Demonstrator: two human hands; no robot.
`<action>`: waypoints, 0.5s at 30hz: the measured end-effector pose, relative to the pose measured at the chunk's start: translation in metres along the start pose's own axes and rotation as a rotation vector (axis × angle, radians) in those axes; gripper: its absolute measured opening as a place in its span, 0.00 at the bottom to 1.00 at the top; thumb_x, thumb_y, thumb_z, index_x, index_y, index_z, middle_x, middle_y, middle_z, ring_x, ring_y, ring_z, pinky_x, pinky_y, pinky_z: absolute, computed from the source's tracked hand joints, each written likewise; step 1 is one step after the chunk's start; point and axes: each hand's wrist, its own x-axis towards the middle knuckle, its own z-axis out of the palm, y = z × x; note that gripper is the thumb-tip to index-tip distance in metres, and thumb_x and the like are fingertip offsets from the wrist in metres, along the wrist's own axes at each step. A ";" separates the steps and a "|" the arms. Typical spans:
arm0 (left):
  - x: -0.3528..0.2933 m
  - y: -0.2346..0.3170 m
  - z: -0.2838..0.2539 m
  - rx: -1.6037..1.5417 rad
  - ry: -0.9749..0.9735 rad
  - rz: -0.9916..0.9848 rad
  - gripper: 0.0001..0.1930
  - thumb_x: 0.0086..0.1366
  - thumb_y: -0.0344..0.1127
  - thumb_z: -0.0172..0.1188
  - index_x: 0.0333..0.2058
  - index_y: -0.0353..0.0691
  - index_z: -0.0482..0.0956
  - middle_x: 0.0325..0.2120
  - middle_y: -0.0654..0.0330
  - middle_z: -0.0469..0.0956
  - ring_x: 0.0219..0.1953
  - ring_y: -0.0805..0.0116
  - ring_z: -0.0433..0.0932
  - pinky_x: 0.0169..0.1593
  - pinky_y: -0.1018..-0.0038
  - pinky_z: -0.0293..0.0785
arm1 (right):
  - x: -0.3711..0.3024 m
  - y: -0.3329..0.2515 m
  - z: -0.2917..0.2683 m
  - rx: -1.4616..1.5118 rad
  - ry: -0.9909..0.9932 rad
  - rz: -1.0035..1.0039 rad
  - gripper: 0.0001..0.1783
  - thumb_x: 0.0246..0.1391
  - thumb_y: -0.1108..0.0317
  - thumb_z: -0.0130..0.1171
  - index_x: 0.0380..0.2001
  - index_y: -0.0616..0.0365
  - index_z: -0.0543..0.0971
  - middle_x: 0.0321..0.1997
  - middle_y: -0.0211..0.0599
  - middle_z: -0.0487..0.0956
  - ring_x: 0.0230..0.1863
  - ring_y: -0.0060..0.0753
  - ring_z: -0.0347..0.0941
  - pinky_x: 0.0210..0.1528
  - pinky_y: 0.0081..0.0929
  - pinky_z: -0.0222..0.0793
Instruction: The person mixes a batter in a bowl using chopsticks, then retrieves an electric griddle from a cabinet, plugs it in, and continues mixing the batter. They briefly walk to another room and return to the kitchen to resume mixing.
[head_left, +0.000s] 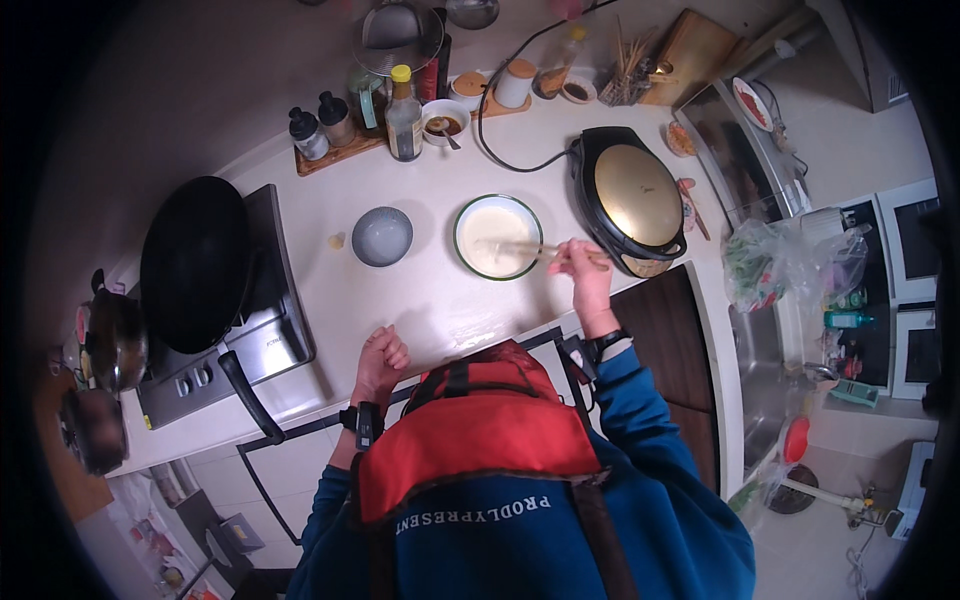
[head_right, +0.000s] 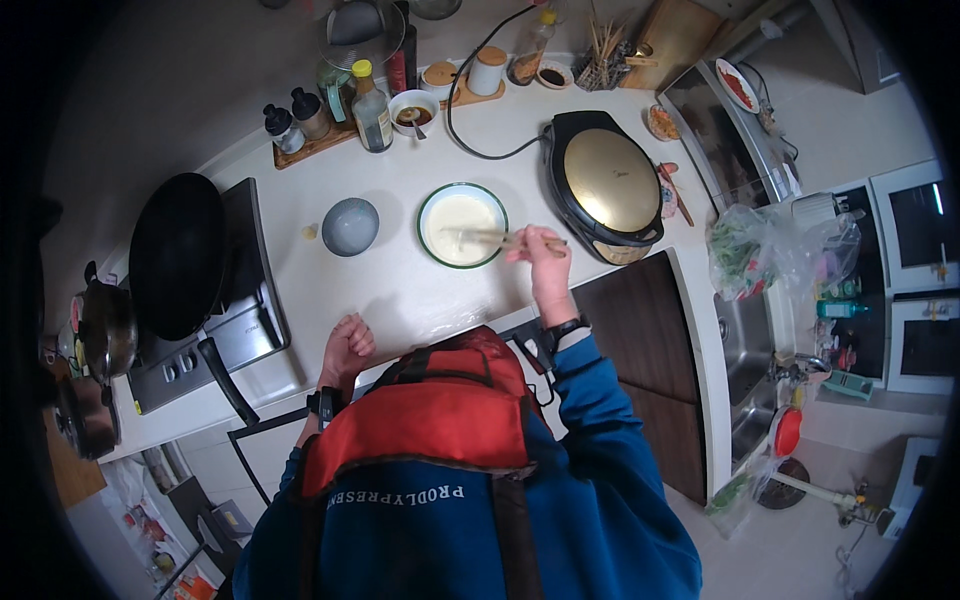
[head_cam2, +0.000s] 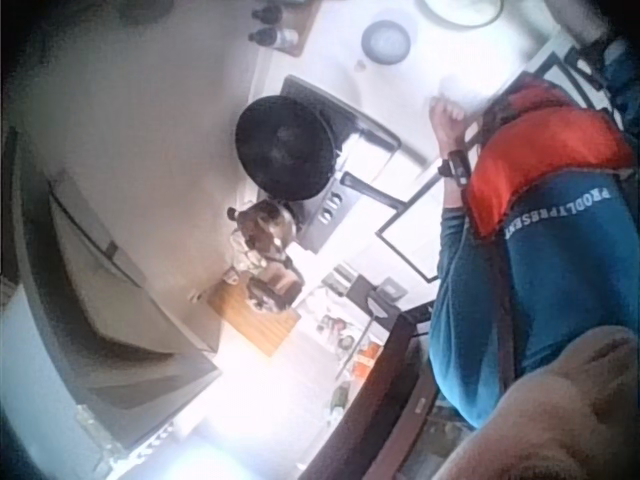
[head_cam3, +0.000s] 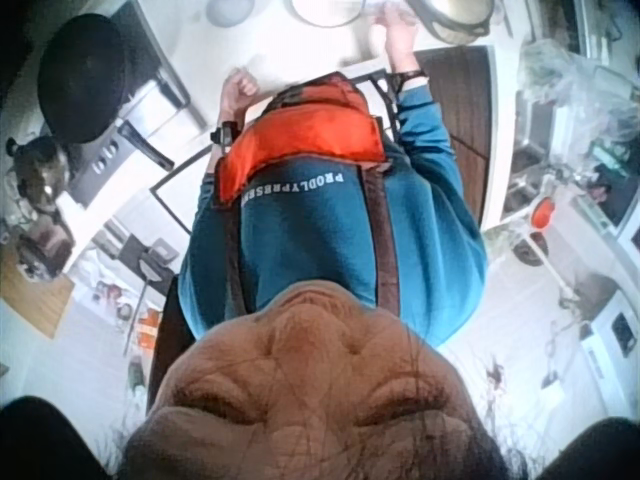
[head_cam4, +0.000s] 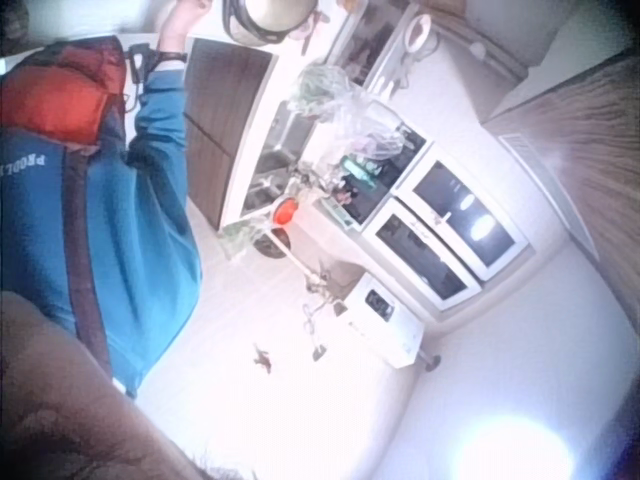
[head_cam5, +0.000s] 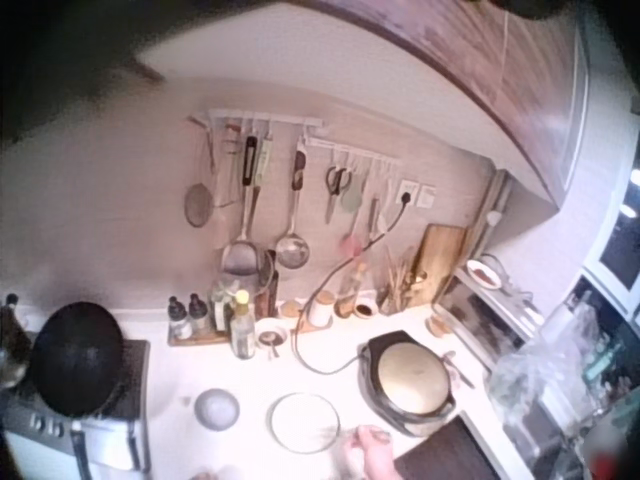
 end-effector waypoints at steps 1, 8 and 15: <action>0.000 0.001 -0.002 -0.003 0.029 -0.005 0.21 0.71 0.35 0.44 0.16 0.48 0.55 0.10 0.70 0.50 0.13 0.78 0.49 0.17 0.80 0.48 | 0.003 -0.002 -0.001 -0.002 -0.028 -0.137 0.11 0.60 0.68 0.53 0.32 0.68 0.76 0.31 0.41 0.78 0.24 0.33 0.76 0.30 0.27 0.76; 0.005 -0.003 -0.014 -0.086 -0.046 -0.038 0.21 0.72 0.46 0.39 0.19 0.46 0.58 0.11 0.69 0.51 0.13 0.76 0.49 0.18 0.77 0.49 | 0.001 0.033 -0.016 0.115 0.178 0.345 0.10 0.61 0.66 0.51 0.34 0.64 0.74 0.32 0.39 0.77 0.30 0.33 0.77 0.32 0.27 0.78; -0.002 -0.006 -0.015 0.007 -0.017 0.054 0.04 0.65 0.28 0.47 0.30 0.41 0.70 0.13 0.70 0.58 0.13 0.77 0.57 0.18 0.79 0.57 | -0.006 0.071 -0.019 0.390 0.123 0.428 0.13 0.61 0.62 0.53 0.40 0.62 0.74 0.39 0.38 0.78 0.41 0.27 0.75 0.46 0.21 0.74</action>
